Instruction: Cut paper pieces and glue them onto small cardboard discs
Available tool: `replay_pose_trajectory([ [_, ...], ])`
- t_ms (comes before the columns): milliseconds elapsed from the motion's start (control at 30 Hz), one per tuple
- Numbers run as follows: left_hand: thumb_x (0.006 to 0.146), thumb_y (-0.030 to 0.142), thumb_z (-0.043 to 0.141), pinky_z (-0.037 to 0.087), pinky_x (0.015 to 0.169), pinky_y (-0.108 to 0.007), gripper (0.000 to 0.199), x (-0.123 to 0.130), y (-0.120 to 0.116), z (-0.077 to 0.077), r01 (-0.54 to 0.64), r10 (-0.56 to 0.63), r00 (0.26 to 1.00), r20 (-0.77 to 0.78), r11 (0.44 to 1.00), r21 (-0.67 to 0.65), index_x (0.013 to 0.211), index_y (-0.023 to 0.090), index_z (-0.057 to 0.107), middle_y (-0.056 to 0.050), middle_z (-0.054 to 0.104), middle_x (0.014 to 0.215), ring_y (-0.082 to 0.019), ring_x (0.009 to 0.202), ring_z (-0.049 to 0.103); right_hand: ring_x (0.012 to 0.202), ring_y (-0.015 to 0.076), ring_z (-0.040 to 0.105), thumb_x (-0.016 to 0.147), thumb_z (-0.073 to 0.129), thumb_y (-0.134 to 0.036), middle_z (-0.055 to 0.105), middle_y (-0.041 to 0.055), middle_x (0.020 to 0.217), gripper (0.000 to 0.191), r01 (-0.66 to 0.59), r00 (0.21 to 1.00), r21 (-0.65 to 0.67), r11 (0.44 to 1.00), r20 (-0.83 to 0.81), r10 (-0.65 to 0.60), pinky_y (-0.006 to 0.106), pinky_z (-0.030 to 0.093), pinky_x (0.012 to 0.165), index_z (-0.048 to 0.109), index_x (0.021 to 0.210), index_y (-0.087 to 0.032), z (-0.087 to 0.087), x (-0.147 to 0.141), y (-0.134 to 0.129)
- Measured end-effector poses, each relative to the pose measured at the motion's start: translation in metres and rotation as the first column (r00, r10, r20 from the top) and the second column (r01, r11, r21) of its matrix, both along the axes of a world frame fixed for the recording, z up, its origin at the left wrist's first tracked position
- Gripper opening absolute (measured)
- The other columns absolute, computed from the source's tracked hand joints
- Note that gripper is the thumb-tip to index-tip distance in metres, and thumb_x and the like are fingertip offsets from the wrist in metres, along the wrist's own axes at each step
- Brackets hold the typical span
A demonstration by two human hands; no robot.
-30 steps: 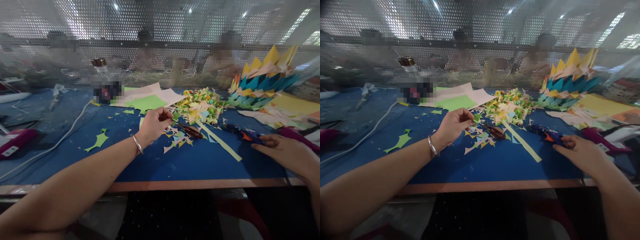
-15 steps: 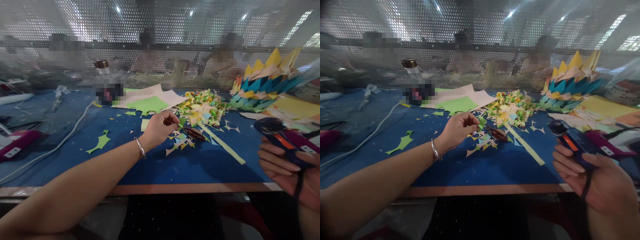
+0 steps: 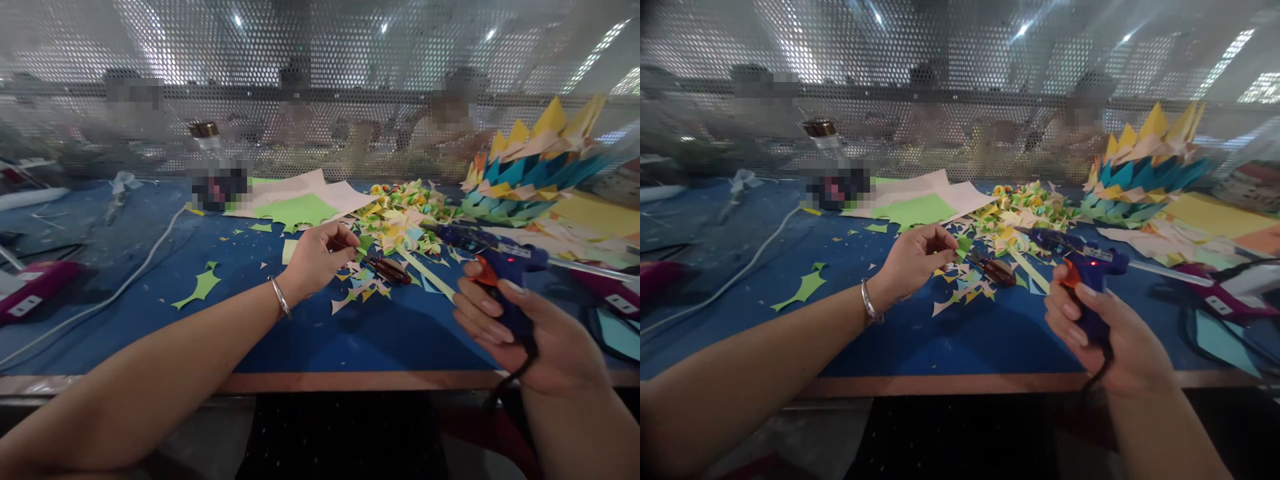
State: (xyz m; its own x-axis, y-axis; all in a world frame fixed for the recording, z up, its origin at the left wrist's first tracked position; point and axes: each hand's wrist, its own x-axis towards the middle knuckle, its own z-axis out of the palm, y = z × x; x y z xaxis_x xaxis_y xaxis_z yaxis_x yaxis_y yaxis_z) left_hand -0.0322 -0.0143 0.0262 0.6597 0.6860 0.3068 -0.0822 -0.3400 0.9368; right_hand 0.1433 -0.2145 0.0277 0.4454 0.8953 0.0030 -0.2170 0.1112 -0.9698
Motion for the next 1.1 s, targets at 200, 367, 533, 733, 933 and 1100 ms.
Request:
replay_pose_trajectory([
  [200, 0.074, 0.009, 0.064, 0.044, 0.06, -0.025, 0.011, 0.001, 0.001, -0.002, -0.027, 0.032, 0.999, -0.035, 0.992, 0.12, 0.075, 0.019, 0.061, 0.001, 0.061, 0.069, -0.011, 0.063, 0.055, 0.041, 0.0116, 0.038, 0.083, 0.068, -0.058, 0.053, 0.0002, 0.061, 0.034, 0.015, 0.979, -0.104, 0.994, 0.205, 0.006, 0.026, 0.015, 0.034, 0.066, 0.092, -0.026, -0.018, -0.009, 0.005],
  [367, 0.074, 0.01, 0.064, 0.045, 0.059, -0.023, 0.01, 0.0, -0.001, -0.001, -0.003, 0.01, 0.999, -0.044, 0.988, 0.156, 0.075, 0.019, 0.06, 0.001, 0.06, 0.069, -0.009, 0.062, 0.055, 0.046, 0.0131, 0.044, 0.091, 0.06, -0.055, 0.052, -0.0017, 0.052, 0.034, 0.031, 0.875, -0.115, 0.993, 0.483, 0.029, 0.027, 0.034, 0.045, 0.066, 0.086, -0.023, -0.022, -0.016, 0.007],
  [533, 0.074, 0.011, 0.063, 0.046, 0.058, -0.022, 0.007, -0.001, -0.005, 0.001, 0.0, 0.016, 0.997, -0.077, 0.98, 0.2, 0.075, 0.018, 0.061, 0.001, 0.063, 0.071, -0.009, 0.061, 0.056, 0.054, 0.0145, 0.053, 0.092, 0.06, -0.058, 0.056, 0.0, 0.053, 0.045, 0.089, 0.783, -0.135, 0.987, 0.622, 0.015, 0.028, 0.042, 0.058, 0.062, 0.065, -0.022, -0.022, -0.019, 0.007],
  [733, 0.073, 0.012, 0.062, 0.046, 0.058, -0.021, 0.007, -0.001, -0.006, -0.002, 0.019, -0.003, 0.997, -0.071, 0.972, 0.236, 0.075, 0.018, 0.061, 0.001, 0.065, 0.072, -0.008, 0.061, 0.056, 0.052, 0.0149, 0.053, 0.091, 0.058, -0.063, 0.057, 0.0009, 0.05, 0.051, 0.129, 0.721, -0.148, 0.98, 0.693, 0.01, 0.028, 0.043, 0.056, 0.061, 0.061, -0.021, -0.025, -0.02, 0.006],
  [933, 0.072, 0.013, 0.061, 0.046, 0.058, -0.021, 0.006, 0.0, -0.008, -0.002, 0.041, -0.027, 0.998, -0.064, 0.972, 0.232, 0.075, 0.018, 0.061, 0.001, 0.065, 0.072, -0.008, 0.062, 0.056, 0.05, 0.015, 0.053, 0.092, 0.057, -0.06, 0.056, 0.0003, 0.05, 0.047, 0.119, 0.687, -0.146, 0.982, 0.726, 0.025, 0.028, 0.04, 0.053, 0.062, 0.067, -0.021, -0.029, -0.017, 0.007],
  [1100, 0.072, 0.013, 0.062, 0.046, 0.058, -0.022, 0.006, -0.001, -0.008, -0.001, 0.039, -0.022, 0.997, -0.078, 0.974, 0.225, 0.075, 0.018, 0.062, 0.001, 0.065, 0.073, -0.009, 0.063, 0.057, 0.05, 0.0153, 0.052, 0.09, 0.059, -0.062, 0.055, -0.0003, 0.05, 0.046, 0.169, 0.695, -0.151, 0.974, 0.719, -0.009, 0.029, 0.04, 0.052, 0.06, 0.068, -0.022, -0.033, -0.017, 0.006],
])
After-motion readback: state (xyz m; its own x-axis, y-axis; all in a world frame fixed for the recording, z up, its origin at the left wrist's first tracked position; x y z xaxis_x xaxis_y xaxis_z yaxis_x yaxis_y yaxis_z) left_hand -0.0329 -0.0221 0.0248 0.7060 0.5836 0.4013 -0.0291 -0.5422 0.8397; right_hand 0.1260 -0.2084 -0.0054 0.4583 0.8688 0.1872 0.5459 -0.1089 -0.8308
